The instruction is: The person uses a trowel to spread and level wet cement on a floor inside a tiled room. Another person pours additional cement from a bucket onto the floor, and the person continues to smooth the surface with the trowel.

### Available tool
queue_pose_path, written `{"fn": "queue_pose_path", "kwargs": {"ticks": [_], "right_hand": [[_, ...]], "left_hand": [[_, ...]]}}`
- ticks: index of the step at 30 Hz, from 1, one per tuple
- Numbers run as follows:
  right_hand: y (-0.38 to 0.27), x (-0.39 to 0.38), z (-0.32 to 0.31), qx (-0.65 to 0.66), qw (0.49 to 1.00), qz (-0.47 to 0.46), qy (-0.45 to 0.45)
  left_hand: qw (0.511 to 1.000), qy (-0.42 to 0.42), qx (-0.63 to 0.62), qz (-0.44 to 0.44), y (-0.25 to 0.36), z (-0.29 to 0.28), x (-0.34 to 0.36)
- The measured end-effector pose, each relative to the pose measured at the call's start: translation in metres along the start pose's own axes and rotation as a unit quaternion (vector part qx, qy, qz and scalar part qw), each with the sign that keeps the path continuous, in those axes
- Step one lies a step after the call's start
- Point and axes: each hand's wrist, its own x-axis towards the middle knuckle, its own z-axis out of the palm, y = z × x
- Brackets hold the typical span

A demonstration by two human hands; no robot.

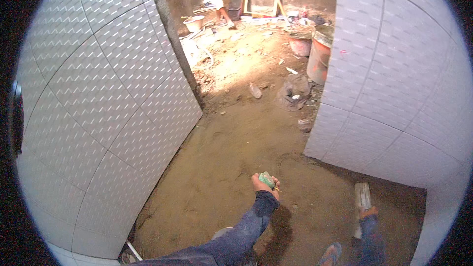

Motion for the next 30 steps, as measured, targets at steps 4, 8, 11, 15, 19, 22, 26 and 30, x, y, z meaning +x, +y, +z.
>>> {"fn": "queue_pose_path", "kwargs": {"ticks": [4, 8, 11, 15, 19, 22, 26, 30], "right_hand": [[0.045, -0.017, -0.165, -0.189, 0.974, -0.121, -0.038], [0.095, -0.017, -0.218, -0.065, 0.972, -0.215, 0.074], [0.048, -0.03, -0.193, -0.037, 0.957, -0.287, -0.018], [-0.031, -0.017, -0.119, -0.095, 0.896, -0.431, -0.044], [-0.09, 0.01, -0.086, -0.061, 0.827, -0.555, -0.067], [-0.088, 0.062, -0.039, -0.12, 0.755, -0.62, -0.177], [-0.12, 0.156, -0.028, -0.173, 0.713, -0.667, -0.133], [-0.126, 0.074, -0.057, -0.176, 0.739, -0.597, -0.257]], "left_hand": [[0.99, -0.137, 0.011, 0.01, -0.041, -0.008, 0.009], [0.992, -0.017, 0.104, -0.062, -0.056, 0.032, -0.017], [0.979, -0.173, 0.049, -0.098, -0.042, 0.022, -0.024], [0.946, -0.286, 0.117, -0.099, -0.001, 0.064, -0.105], [0.899, -0.367, 0.236, 0.045, 0.067, 0.079, -0.262], [0.814, -0.304, 0.419, 0.263, 0.079, 0.044, -0.341], [0.761, 0.112, 0.516, 0.378, 0.148, -0.077, -0.375], [0.752, 0.375, 0.509, 0.188, 0.092, -0.328, -0.398]]}}
